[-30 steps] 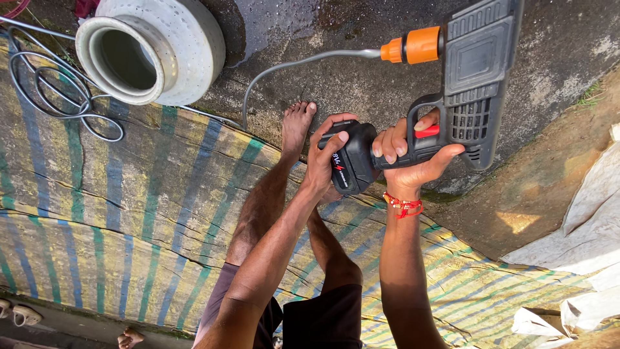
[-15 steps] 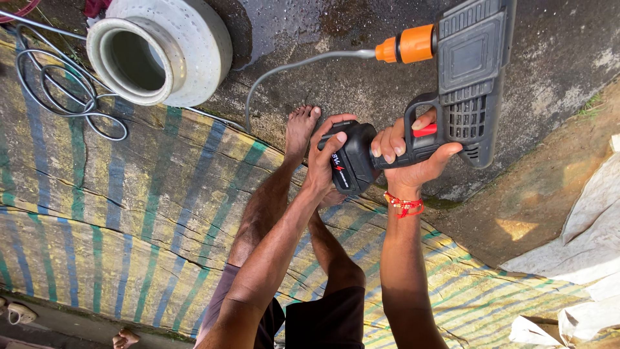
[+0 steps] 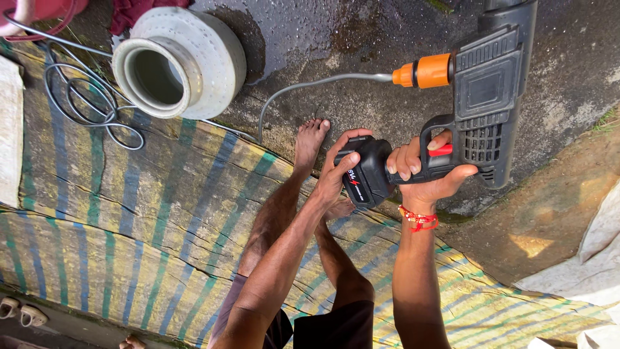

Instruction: The person attaches a long nozzle and a battery pack to a portable power sprayer while standing and then sitting on the ground.

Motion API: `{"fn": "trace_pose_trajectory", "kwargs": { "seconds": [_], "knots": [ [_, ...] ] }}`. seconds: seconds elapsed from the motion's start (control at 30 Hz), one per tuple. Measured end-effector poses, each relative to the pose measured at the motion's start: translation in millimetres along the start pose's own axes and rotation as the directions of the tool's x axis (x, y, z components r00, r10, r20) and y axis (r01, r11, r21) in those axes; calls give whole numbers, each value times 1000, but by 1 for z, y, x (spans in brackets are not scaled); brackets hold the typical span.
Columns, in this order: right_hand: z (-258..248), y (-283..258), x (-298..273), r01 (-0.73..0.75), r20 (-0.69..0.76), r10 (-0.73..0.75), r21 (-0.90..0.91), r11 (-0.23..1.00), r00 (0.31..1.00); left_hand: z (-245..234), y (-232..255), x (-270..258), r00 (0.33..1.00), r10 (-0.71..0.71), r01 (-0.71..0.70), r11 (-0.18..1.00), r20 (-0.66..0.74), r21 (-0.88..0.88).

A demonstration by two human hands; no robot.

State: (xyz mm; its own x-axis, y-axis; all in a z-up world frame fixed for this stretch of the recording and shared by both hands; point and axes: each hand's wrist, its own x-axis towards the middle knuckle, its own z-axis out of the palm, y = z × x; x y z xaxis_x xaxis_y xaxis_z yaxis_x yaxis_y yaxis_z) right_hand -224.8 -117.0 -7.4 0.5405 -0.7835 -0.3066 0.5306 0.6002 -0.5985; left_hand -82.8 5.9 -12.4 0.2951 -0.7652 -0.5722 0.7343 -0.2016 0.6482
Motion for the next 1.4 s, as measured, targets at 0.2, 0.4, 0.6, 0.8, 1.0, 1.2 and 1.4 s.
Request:
{"fn": "trace_pose_trajectory", "kwargs": {
  "seconds": [0.2,0.4,0.6,0.8,1.0,1.2,1.4],
  "knots": [
    [-7,4,0,4,0,-4,-49,999,1000,-9,-4,2,998,-48,47,999,52,17],
    [-9,-5,-9,-15,-17,15,-10,1000,1000,-1,0,-1,995,-44,44,999,87,-2],
    [-3,-17,-19,-36,-48,38,37,999,998,34,11,-22,984,-159,127,944,-85,-304],
    [10,-21,-20,-18,-37,20,58,998,999,48,29,-21,946,-279,178,874,-167,-453],
    [14,-20,-21,12,-50,-10,39,999,999,48,33,-23,903,-356,253,893,-241,-371],
    [-6,-16,-12,-1,23,-1,76,997,1000,43,17,-21,918,-290,203,930,-269,-307],
    [-19,-16,3,13,87,-18,48,999,996,25,26,-11,981,-144,165,972,-133,169]
  ]
}}
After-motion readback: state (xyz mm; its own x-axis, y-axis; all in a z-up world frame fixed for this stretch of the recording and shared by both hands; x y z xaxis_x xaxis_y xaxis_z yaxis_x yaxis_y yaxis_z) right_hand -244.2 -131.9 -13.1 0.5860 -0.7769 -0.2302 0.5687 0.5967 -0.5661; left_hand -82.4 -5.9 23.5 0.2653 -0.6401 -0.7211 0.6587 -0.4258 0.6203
